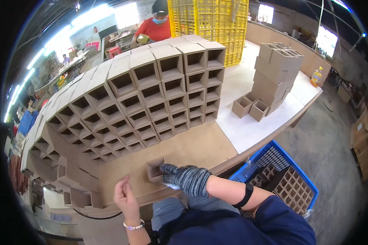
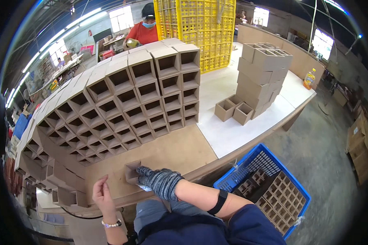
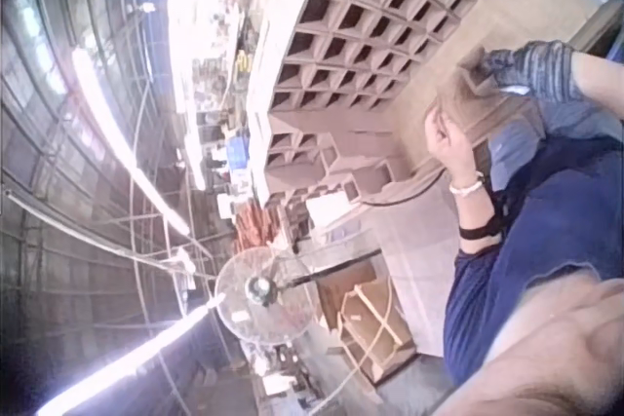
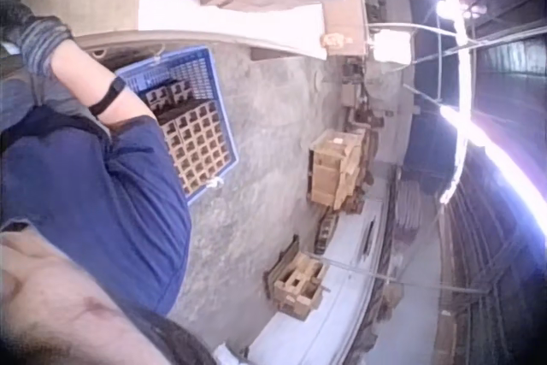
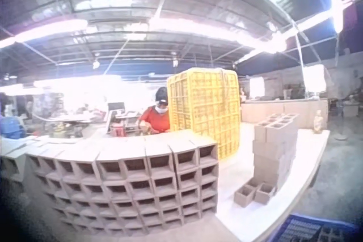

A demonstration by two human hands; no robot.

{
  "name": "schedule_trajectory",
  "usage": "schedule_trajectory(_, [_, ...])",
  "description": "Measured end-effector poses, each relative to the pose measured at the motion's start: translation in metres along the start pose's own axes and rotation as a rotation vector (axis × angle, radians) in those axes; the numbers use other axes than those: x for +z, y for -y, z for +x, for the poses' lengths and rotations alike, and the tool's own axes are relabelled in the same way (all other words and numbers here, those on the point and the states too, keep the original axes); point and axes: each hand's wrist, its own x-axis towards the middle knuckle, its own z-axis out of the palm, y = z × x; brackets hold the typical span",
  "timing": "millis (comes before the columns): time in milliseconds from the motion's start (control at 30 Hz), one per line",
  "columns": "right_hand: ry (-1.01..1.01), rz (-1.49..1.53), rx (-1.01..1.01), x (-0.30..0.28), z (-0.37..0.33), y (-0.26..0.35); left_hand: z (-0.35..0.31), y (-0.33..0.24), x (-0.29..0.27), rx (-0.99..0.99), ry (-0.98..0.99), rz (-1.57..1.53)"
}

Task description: Sanding the edges of small wooden blocks and organizing them into a storage rack.

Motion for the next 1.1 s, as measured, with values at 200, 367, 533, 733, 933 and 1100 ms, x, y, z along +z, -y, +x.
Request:
schedule_trajectory(200, [0.092,-0.074,0.074,0.013,0.023,-0.006,-0.006,-0.009,-0.020,-0.057,-0.083,-0.023])
schedule_trajectory(367, [0.027,0.077,0.103,-0.008,0.016,-0.012,-0.007,-0.010,-0.040,0.041,-0.089,0.188])
schedule_trajectory(533, [-0.531,-0.233,0.105,-0.047,-0.068,-0.059,-0.009,-0.001,-0.103,0.092,-0.276,0.303])
schedule_trajectory(733, [-0.473,-0.520,0.831,-0.094,-0.164,-0.137,0.014,-0.002,-0.145,0.111,-0.464,0.674])
schedule_trajectory(933, [-0.552,-0.474,0.810,-0.093,-0.194,-0.212,0.010,-0.012,-0.168,0.073,-0.564,0.864])
schedule_trajectory(1100, [-0.589,-0.400,0.723,-0.081,-0.214,-0.266,0.014,-0.009,-0.165,0.200,-0.580,0.967])
